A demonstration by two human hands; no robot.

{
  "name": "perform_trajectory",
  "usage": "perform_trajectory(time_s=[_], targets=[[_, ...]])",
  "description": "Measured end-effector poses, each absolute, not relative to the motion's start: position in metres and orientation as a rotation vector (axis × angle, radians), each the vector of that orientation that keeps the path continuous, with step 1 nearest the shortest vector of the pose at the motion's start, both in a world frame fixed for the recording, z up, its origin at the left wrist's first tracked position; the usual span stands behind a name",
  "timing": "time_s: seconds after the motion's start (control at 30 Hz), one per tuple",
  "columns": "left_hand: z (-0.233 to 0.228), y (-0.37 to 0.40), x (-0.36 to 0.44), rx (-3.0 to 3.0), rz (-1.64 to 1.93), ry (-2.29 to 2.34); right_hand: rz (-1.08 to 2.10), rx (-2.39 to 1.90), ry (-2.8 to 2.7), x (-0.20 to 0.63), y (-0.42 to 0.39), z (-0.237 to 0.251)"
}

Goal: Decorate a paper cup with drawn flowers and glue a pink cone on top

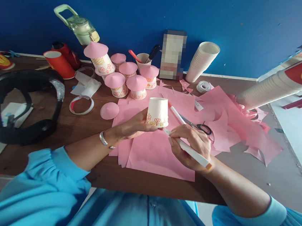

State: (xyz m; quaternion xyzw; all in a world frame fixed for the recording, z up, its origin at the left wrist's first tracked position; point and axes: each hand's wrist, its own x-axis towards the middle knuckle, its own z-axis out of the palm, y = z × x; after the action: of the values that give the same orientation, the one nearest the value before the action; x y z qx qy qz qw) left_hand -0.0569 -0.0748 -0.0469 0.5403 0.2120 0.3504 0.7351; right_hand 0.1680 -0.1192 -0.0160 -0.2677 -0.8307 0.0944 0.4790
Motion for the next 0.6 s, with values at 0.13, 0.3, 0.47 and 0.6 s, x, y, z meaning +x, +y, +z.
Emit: perform_trajectory(time_s=[0.13,0.3,0.47,0.6], targets=[[-0.0471,-0.0748,-0.0562,1.164,0.775,0.446,0.224,-0.634,-1.991,0.1679,-0.1179,-0.0177],[-0.0484,-0.0749,-0.0554,1.159,0.78,0.439,0.218,-0.626,-2.009,0.168,-0.1176,-0.0172],[-0.0451,-0.0761,-0.055,1.139,0.778,0.458,0.217,-0.647,-2.032,0.1683,-0.1185,-0.0179],[-0.0451,-0.0763,-0.0555,1.131,0.771,0.482,0.213,-0.641,-2.034,0.1676,-0.1187,-0.018]])
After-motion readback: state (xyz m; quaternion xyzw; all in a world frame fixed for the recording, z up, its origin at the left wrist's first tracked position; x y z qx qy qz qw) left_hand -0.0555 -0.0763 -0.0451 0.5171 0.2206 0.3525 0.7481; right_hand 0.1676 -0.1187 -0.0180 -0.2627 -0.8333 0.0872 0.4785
